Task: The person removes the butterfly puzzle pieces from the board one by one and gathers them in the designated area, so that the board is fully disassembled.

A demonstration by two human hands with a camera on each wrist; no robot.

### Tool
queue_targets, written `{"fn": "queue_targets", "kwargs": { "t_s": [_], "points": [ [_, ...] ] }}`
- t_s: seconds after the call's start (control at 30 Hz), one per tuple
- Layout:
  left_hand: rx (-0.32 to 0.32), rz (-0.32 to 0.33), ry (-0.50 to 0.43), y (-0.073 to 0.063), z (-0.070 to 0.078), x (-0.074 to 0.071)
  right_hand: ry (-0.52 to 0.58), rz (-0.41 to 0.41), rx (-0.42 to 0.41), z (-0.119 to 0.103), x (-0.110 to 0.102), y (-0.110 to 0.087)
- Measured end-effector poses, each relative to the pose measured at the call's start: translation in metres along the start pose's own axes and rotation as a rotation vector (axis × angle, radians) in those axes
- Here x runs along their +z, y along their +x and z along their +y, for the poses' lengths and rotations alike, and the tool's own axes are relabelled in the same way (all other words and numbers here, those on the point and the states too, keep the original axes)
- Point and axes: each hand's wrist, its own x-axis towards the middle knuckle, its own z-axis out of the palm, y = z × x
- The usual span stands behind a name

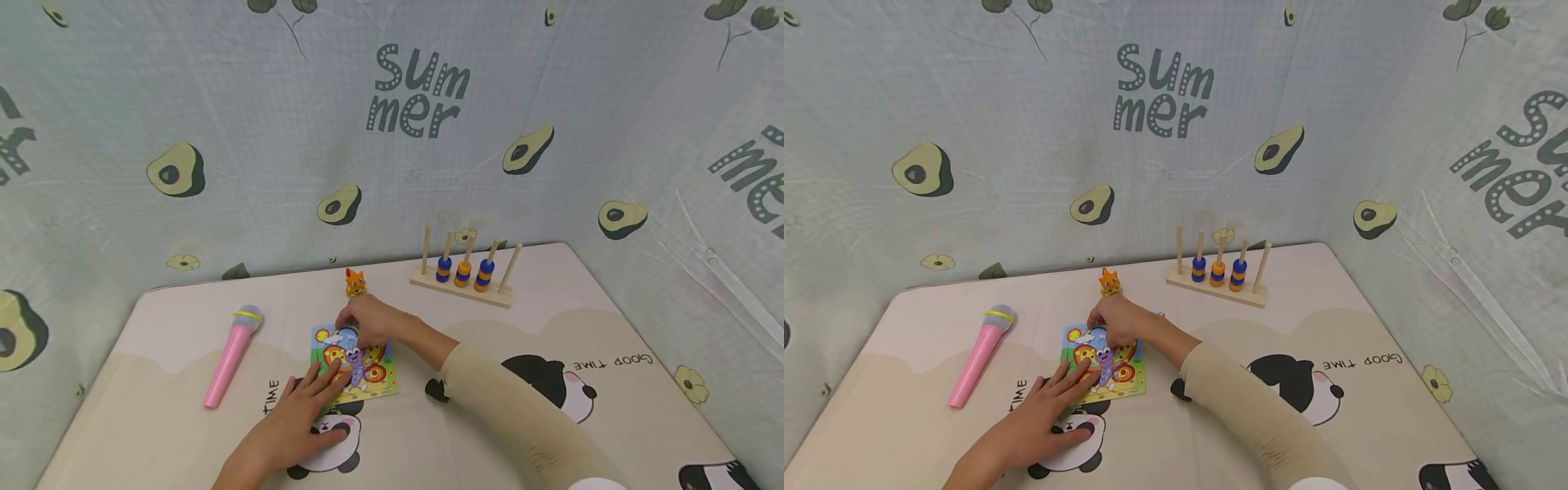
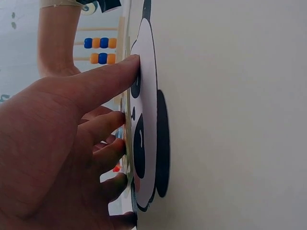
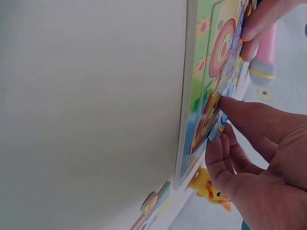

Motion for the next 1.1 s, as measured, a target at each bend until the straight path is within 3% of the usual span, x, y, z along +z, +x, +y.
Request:
{"fn": "queue_targets", "kwargs": {
  "t_s": [0.27, 0.57, 1.1],
  "points": [
    [0.007, 0.010, 0.002, -0.0001, -0.0005, 0.0007, -0.021, 0.009, -0.002, -0.0021, 0.0011, -0.0001],
    [0.008, 0.006, 0.001, 0.0000, -0.0008, 0.0009, 0.039, 0.025, 0.006, 0.0015, 0.0035, -0.0016],
    [0.000, 0.003, 0.002, 0.0001, 0.0000, 0.0003, 0.039, -0.011, 0.015, 0.0039, 0.0014, -0.0004]
  ]
}}
